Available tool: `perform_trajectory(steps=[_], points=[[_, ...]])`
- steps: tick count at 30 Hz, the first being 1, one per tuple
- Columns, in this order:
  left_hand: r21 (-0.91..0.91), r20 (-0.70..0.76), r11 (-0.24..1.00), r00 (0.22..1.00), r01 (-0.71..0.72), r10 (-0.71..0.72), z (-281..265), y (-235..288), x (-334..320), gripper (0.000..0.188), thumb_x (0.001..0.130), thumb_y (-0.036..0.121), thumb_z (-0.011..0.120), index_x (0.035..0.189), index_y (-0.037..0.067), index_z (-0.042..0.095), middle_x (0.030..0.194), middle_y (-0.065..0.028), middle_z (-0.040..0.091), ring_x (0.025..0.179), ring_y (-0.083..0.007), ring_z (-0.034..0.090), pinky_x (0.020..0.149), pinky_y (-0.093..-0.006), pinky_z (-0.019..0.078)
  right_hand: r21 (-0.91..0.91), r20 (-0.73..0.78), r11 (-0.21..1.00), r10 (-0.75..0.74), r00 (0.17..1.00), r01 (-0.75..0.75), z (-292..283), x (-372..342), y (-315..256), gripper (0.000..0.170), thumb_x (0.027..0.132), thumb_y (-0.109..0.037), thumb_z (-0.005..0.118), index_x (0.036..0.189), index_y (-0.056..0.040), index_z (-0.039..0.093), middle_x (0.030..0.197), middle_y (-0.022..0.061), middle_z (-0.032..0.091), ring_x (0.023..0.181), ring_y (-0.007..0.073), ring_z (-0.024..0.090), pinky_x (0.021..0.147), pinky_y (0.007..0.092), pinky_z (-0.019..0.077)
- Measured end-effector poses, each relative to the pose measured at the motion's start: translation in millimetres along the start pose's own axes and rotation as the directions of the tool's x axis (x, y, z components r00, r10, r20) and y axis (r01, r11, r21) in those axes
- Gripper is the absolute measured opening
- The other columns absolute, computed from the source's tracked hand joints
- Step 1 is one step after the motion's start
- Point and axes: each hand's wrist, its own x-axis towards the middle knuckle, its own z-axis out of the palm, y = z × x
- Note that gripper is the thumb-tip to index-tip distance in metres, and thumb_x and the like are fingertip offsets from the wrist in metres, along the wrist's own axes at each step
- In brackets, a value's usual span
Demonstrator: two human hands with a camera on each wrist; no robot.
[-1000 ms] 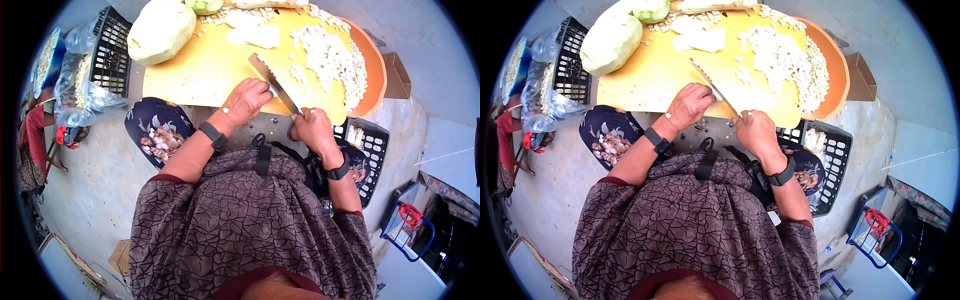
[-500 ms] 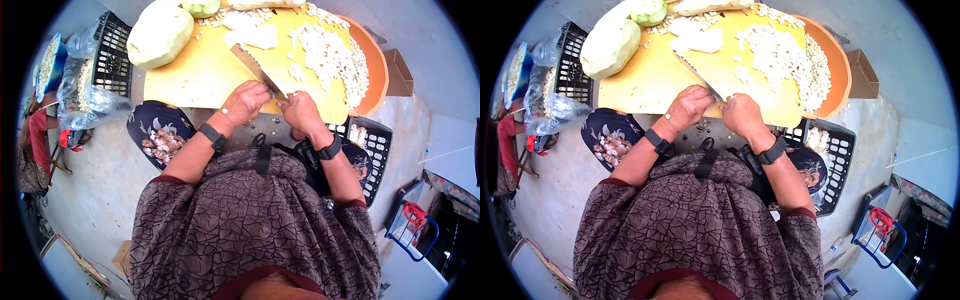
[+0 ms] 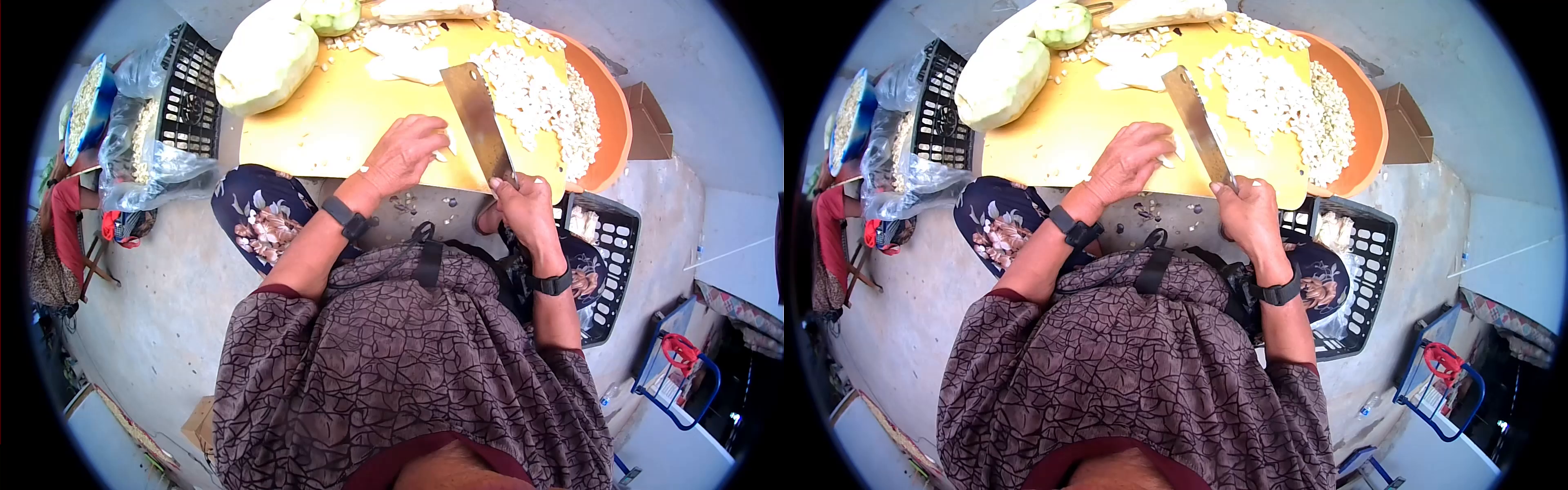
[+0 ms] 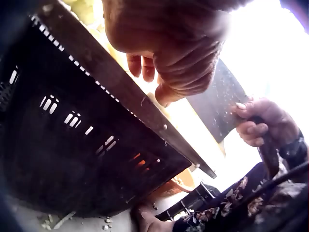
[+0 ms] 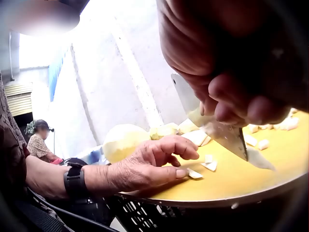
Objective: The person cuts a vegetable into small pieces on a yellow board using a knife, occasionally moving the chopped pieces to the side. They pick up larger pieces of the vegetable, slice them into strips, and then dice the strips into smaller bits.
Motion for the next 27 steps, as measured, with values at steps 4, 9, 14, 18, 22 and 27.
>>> perform_trajectory(steps=[4, 9, 14, 18, 22, 27], points=[[0.097, 0.191, 0.989, 0.977, -0.115, 0.095, 1.7, -5.9, 17.0, 0.025, 0.081, 0.008, 0.068, 0.106, 0.009, 0.068, 0.114, -0.0083, 0.063, 0.116, -0.0288, 0.055, 0.098, -0.0378, 0.0437, -0.124, -0.04, 0.992, 0.002, 0.999, -0.007, -0.4, -1.5, 15.0, 0.028, 0.09, -0.022, 0.067, 0.09, 0.0056, 0.069, 0.062, 0.0199, 0.061, 0.058, 0.0297, 0.06, 0.062, 0.0411, 0.0486], [0.141, 0.292, 0.986, 0.947, 0.093, -0.131, 3.4, -1.6, 16.5, 0.023, 0.081, 0.012, 0.071, 0.103, 0.009, 0.068, 0.105, -0.0076, 0.062, 0.105, -0.0289, 0.059, 0.091, -0.0391, 0.0485, -0.191, -0.054, 0.981, 0.032, 0.998, -0.042, 1.1, -6.8, 22.8, 0.029, 0.09, -0.024, 0.067, 0.092, 0.0043, 0.07, 0.068, 0.0236, 0.064, 0.068, 0.0384, 0.065, 0.068, 0.044, 0.0507], [0.132, -0.042, 0.977, 0.986, 0.168, -0.163, 24.3, 19.4, -0.2, 0.025, 0.079, 0.013, 0.074, 0.102, 0.007, 0.066, 0.102, -0.01, 0.061, 0.094, -0.0304, 0.063, 0.08, -0.0398, 0.0538, -0.243, -0.036, 0.97, -0.019, 0.999, 0.01, 5.5, -14.9, 4.1, 0.028, 0.09, -0.025, 0.067, 0.092, 0.0027, 0.071, 0.07, 0.0239, 0.064, 0.07, 0.0393, 0.066, 0.069, 0.0449, 0.0515], [0.091, -0.091, 0.983, 0.985, 0.157, -0.149, 12.1, 26.9, -4.1, 0.027, 0.077, 0.009, 0.074, 0.102, 0.004, 0.065, 0.101, -0.0112, 0.061, 0.093, -0.0309, 0.064, 0.079, -0.0392, 0.0546, -0.366, 0.001, 0.93, -0.044, 0.999, 0.041, 6.7, -21.4, -10.5, 0.027, 0.089, -0.025, 0.068, 0.088, 0.0016, 0.071, 0.074, 0.0238, 0.066, 0.075, 0.0416, 0.066, 0.071, 0.0465, 0.0525], [0.105, -0.044, 0.989, 0.994, 0.103, -0.099, 18.5, 15.8, -12.2, 0.02, 0.079, 0.003, 0.068, 0.1, 0.002, 0.065, 0.098, -0.0118, 0.063, 0.091, -0.0308, 0.064, 0.079, -0.039, 0.0551, -0.43, 0.029, 0.896, -0.113, 0.993, 0.114, 8.0, -25.8, -12.3, 0.023, 0.088, -0.022, 0.068, 0.086, 0.0006, 0.072, 0.076, 0.0233, 0.067, 0.075, 0.0413, 0.067, 0.071, 0.0469, 0.0534], [0.067, -0.055, 0.995, 0.996, 0.072, -0.068, 21.3, 13.9, -10.3, 0.016, 0.08, 0.0, 0.062, 0.095, 0.001, 0.066, 0.093, -0.0115, 0.062, 0.091, -0.0298, 0.063, 0.08, -0.0383, 0.0541, -0.575, 0.073, 0.78, -0.254, 0.965, 0.248, 15.3, -22.6, -11.2, 0.019, 0.085, -0.018, 0.069, 0.082, 0.0006, 0.072, 0.076, 0.0235, 0.068, 0.074, 0.0418, 0.067, 0.07, 0.0479, 0.0545]])
